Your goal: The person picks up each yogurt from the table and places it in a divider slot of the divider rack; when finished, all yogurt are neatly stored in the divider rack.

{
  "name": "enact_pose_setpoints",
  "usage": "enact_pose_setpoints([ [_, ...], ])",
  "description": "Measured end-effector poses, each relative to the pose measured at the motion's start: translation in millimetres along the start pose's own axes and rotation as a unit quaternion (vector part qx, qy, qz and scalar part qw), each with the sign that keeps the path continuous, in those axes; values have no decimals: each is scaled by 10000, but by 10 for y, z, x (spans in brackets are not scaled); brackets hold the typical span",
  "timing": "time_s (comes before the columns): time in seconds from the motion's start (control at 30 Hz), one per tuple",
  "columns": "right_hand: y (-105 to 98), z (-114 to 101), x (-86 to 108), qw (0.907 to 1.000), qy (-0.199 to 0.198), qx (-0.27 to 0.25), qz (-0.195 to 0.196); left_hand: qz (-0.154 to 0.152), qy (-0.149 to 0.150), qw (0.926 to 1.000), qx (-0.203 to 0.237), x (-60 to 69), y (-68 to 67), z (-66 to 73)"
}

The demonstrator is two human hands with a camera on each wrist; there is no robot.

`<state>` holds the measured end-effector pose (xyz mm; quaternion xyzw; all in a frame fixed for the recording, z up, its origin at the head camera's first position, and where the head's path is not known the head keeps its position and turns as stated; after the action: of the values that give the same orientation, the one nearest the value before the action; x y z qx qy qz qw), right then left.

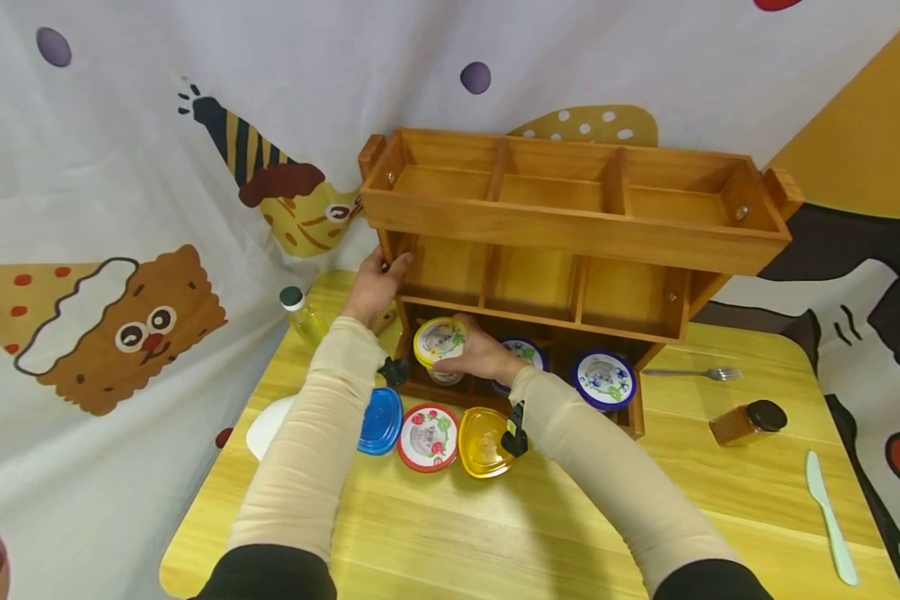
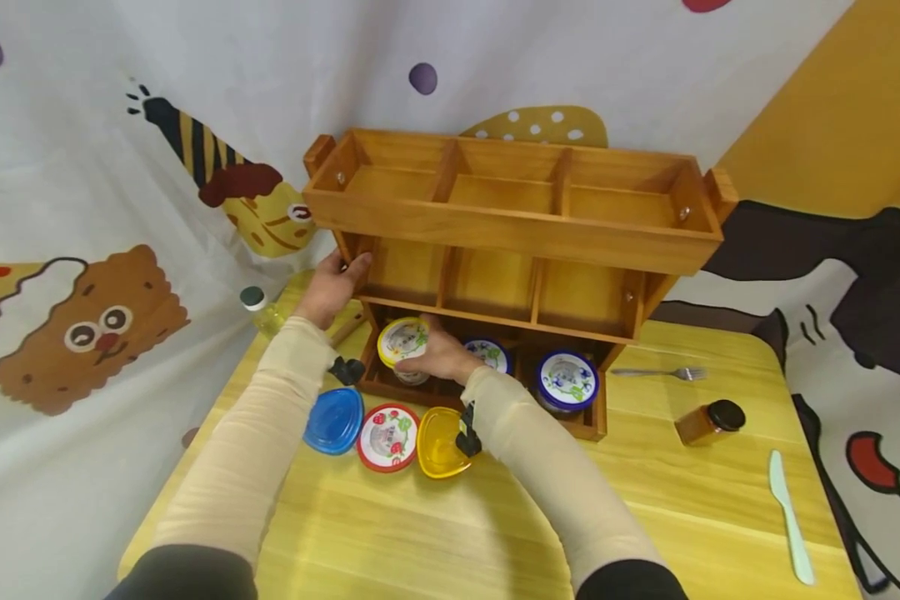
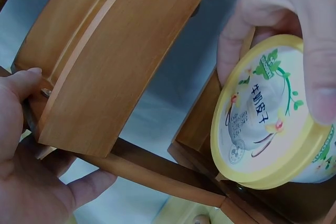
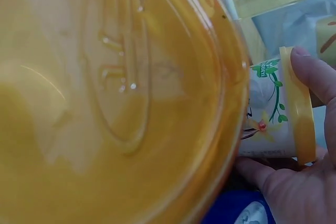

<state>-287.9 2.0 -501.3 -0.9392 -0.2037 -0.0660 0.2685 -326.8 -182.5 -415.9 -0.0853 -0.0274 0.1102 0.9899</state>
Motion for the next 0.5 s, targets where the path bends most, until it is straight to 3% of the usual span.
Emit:
enact_pose_setpoints([
  [0.17,27,49,-41,10000,41,28,81,-13,-30,10000,-39,3,21,-8],
  [0.5,86,57,-73,9981,168,589,81,6,54,10000,3,7,8,-4],
])
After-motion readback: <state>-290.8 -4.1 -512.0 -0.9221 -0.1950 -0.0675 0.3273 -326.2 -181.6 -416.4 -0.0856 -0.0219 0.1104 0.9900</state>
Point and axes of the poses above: each hand's wrist, its own x-axis away from the middle knuckle, its own y-axis out of the palm, z = x × y, the point moved 5 cm from there along -x, towards the middle knuckle, and after that the axes turned 9 degrees about z, right-handed, at the moved point
